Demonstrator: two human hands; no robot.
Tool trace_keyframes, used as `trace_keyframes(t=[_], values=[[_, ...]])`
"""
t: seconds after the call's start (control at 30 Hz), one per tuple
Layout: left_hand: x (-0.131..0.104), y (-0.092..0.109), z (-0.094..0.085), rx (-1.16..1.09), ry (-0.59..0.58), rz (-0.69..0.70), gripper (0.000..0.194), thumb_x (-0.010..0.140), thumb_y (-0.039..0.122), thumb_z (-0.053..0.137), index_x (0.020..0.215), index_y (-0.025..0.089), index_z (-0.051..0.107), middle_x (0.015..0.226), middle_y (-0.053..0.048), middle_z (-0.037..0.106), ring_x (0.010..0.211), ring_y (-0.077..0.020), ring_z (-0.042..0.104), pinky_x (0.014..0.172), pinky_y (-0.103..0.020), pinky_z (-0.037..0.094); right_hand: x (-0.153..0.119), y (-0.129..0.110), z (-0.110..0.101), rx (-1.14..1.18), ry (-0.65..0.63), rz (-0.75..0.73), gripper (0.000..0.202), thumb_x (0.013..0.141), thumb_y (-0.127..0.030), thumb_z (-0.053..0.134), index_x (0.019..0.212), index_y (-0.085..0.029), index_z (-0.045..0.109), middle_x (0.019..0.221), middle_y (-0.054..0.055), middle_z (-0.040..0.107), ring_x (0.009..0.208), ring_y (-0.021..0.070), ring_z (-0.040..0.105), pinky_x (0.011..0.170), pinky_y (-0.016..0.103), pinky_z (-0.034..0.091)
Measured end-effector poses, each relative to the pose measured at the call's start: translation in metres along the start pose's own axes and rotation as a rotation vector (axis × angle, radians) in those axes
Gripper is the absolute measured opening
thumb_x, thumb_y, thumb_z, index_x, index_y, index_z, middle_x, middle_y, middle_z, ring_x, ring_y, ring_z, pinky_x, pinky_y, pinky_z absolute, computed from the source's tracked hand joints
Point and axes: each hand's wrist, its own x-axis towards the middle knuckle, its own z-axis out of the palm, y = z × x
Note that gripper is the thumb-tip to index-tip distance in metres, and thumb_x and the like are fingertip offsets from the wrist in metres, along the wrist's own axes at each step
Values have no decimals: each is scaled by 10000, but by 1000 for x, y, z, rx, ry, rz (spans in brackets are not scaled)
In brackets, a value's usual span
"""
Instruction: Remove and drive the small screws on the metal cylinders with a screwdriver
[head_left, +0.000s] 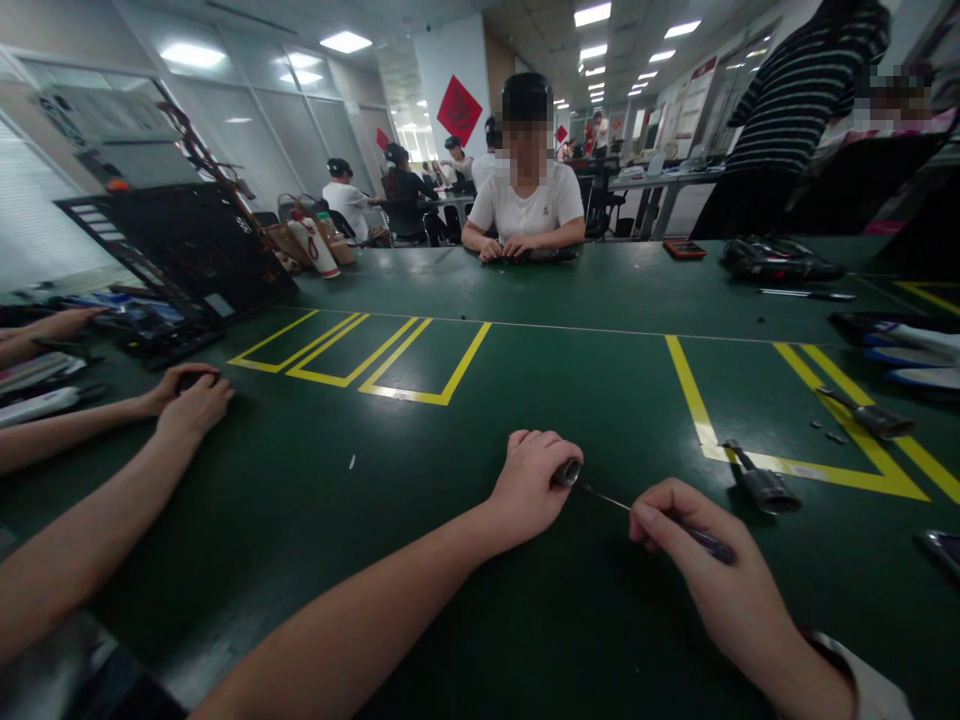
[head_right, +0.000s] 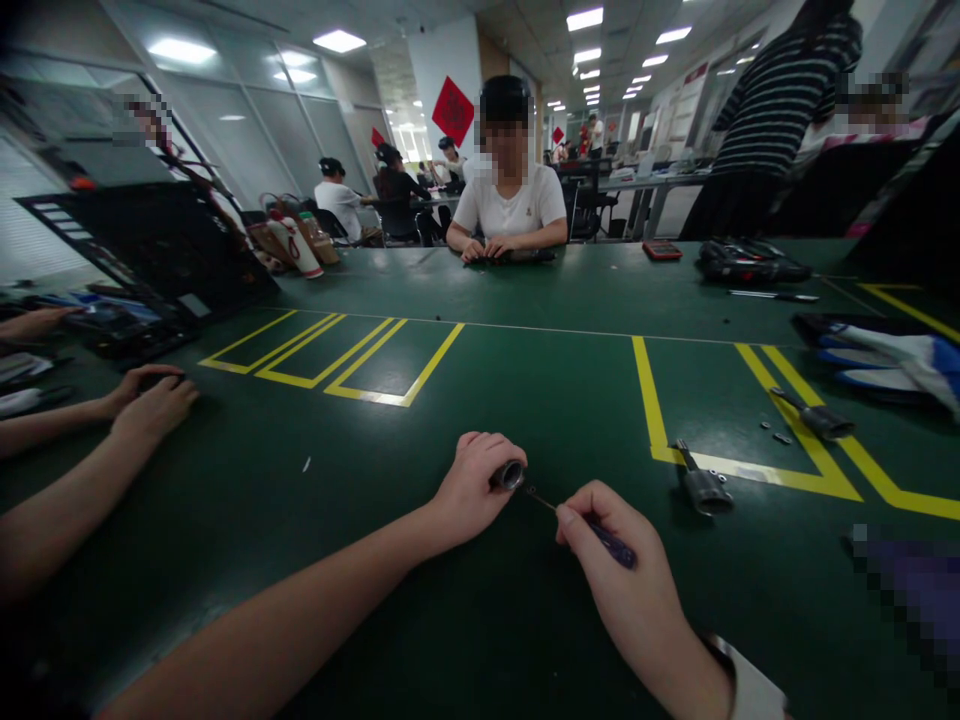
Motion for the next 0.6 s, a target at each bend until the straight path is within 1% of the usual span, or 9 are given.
trace_keyframes(t=[0.07, 0.1, 0.2, 0.3, 0.43, 0.6], values=[[0, -2, 0, -74, 22, -41, 187, 758, 109, 577, 914, 211, 554, 932, 5, 612, 911, -170, 543, 876, -369, 327, 1, 1, -1, -17, 8, 10, 271, 792, -414, 500, 609, -225, 563, 618, 13, 563, 626, 198, 536, 589, 330, 395], [1, -2, -1, -110, 22, -39, 178, 759, 127, 587, 913, 207, 549, 934, 4, 617, 909, -169, 548, 871, -362, 332, 2, 1, -1, -29, 10, 18, 273, 788, -416, 497, 605, -224, 561, 615, 14, 562, 626, 200, 535, 592, 332, 394], [1, -1, -2, -177, -45, 40, 153, 754, 176, 618, 887, 194, 546, 908, 6, 627, 886, -160, 566, 857, -336, 340, 6, 2, 0, -60, 16, 41, 275, 770, -428, 495, 599, -221, 557, 610, 18, 560, 625, 204, 534, 590, 336, 392], [1, 2, -2, -156, -120, 94, 143, 748, 199, 634, 863, 189, 550, 873, 10, 633, 864, -159, 577, 844, -327, 338, 8, 2, 1, -59, 24, 47, 288, 753, -446, 491, 586, -219, 549, 600, 19, 555, 614, 202, 529, 576, 332, 392], [1, 2, -1, -130, -131, 76, 137, 748, 198, 637, 850, 188, 547, 856, 13, 640, 849, -158, 583, 839, -323, 341, 8, 4, 2, -61, 17, 53, 295, 746, -454, 490, 583, -215, 545, 583, 12, 544, 588, 191, 519, 557, 320, 387], [2, 2, -1, -109, -149, 94, 133, 766, 198, 622, 877, 193, 549, 880, 7, 642, 875, -165, 580, 843, -327, 346, 7, 5, 2, -55, 15, 50, 290, 755, -442, 489, 582, -215, 541, 582, 5, 532, 590, 183, 512, 566, 314, 382]])
